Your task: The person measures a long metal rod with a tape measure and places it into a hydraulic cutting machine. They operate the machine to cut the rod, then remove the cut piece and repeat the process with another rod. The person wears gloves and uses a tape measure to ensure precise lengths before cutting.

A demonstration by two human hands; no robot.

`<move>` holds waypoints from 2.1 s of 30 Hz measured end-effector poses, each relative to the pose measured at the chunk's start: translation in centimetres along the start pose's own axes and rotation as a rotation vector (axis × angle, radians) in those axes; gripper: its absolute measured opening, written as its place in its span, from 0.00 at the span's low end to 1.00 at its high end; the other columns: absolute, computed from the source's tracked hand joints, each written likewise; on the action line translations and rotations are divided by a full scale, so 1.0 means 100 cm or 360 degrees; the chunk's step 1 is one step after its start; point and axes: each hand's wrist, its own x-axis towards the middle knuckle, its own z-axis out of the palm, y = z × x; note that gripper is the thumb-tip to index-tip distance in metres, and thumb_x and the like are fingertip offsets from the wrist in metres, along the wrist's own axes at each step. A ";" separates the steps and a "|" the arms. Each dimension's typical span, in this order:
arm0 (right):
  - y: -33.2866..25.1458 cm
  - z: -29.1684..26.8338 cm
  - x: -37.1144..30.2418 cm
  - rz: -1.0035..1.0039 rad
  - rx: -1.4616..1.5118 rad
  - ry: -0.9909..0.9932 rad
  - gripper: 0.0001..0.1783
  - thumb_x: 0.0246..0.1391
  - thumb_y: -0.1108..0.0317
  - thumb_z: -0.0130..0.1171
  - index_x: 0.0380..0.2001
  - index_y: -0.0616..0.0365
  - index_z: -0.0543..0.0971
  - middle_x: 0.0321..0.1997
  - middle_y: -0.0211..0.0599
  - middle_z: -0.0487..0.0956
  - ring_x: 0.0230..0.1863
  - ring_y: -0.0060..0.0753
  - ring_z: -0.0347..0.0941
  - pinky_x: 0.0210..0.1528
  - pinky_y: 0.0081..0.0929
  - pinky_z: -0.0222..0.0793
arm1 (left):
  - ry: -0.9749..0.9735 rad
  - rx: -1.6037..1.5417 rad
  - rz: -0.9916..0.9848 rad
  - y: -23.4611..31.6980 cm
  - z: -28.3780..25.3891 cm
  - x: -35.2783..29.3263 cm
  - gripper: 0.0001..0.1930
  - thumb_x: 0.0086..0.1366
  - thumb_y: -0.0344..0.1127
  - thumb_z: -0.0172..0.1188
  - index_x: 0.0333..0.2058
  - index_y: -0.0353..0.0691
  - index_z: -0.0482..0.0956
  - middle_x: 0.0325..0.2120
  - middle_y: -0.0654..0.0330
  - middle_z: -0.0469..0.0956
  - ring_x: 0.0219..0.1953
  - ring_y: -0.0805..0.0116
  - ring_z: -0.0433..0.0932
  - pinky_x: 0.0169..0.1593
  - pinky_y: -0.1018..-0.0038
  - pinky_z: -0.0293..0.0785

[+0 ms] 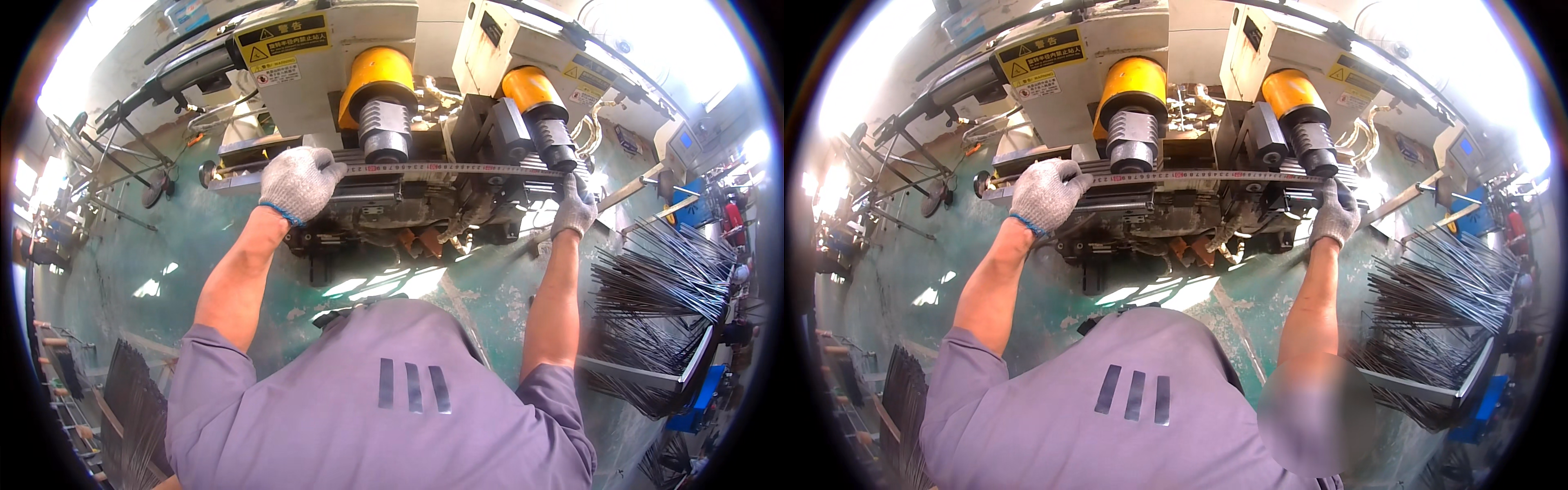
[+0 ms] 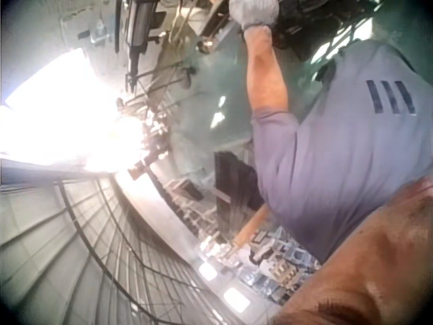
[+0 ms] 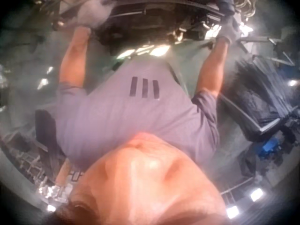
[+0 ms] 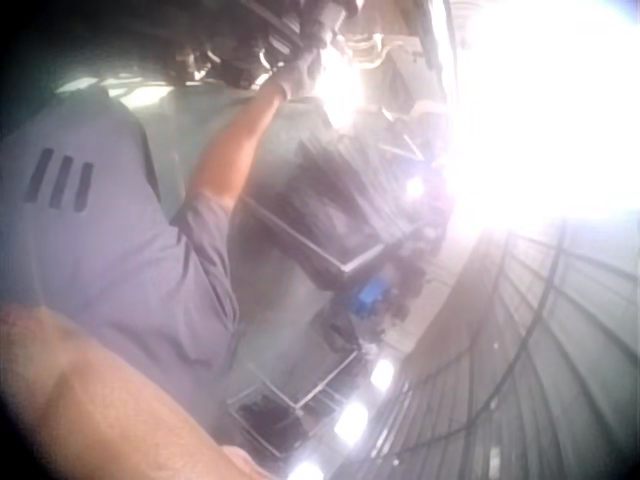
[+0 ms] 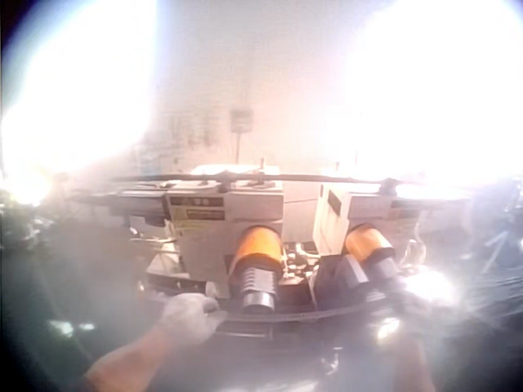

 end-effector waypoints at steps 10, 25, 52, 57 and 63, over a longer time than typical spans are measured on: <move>-0.032 -0.018 -0.059 0.0016 -0.0164 -0.0088 0.20 0.71 0.55 0.72 0.53 0.62 0.89 0.43 0.30 0.90 0.43 0.26 0.80 0.48 0.29 0.78 | 0.0170 -0.0345 0.0326 0.009 0.016 -0.028 0.12 0.68 0.39 0.74 0.37 0.34 0.89 0.36 0.43 0.88 0.39 0.42 0.87 0.48 0.57 0.83; -0.050 -0.055 -0.240 0.0611 0.0257 -0.0304 0.08 0.64 0.75 0.74 0.43 0.64 0.85 0.36 0.36 0.88 0.34 0.25 0.83 0.39 0.26 0.81 | -0.1002 -0.0904 0.0134 0.111 0.097 -0.079 0.15 0.72 0.43 0.70 0.40 0.34 0.90 0.30 0.44 0.87 0.32 0.56 0.87 0.42 0.63 0.81; -0.064 -0.192 -0.094 0.0576 -0.0233 -0.0594 0.12 0.67 0.64 0.74 0.46 0.60 0.89 0.39 0.33 0.90 0.41 0.21 0.82 0.48 0.26 0.79 | 0.0260 -0.0662 0.1132 0.442 0.262 0.119 0.09 0.64 0.38 0.76 0.35 0.41 0.85 0.29 0.53 0.81 0.36 0.48 0.83 0.42 0.55 0.79; -0.042 -0.200 -0.033 0.0466 -0.0390 -0.0613 0.13 0.68 0.63 0.73 0.47 0.62 0.89 0.37 0.36 0.90 0.38 0.21 0.83 0.46 0.28 0.80 | 0.0391 -0.0459 0.0960 0.452 0.316 0.169 0.08 0.66 0.37 0.75 0.36 0.41 0.85 0.31 0.53 0.82 0.37 0.47 0.82 0.44 0.54 0.79; -0.037 -0.204 0.075 0.0374 -0.0433 -0.0663 0.09 0.64 0.68 0.75 0.43 0.61 0.89 0.36 0.35 0.91 0.37 0.21 0.83 0.43 0.26 0.80 | 0.0446 -0.0375 0.0761 0.470 0.322 0.172 0.08 0.59 0.35 0.76 0.35 0.42 0.87 0.34 0.55 0.84 0.43 0.48 0.81 0.54 0.53 0.75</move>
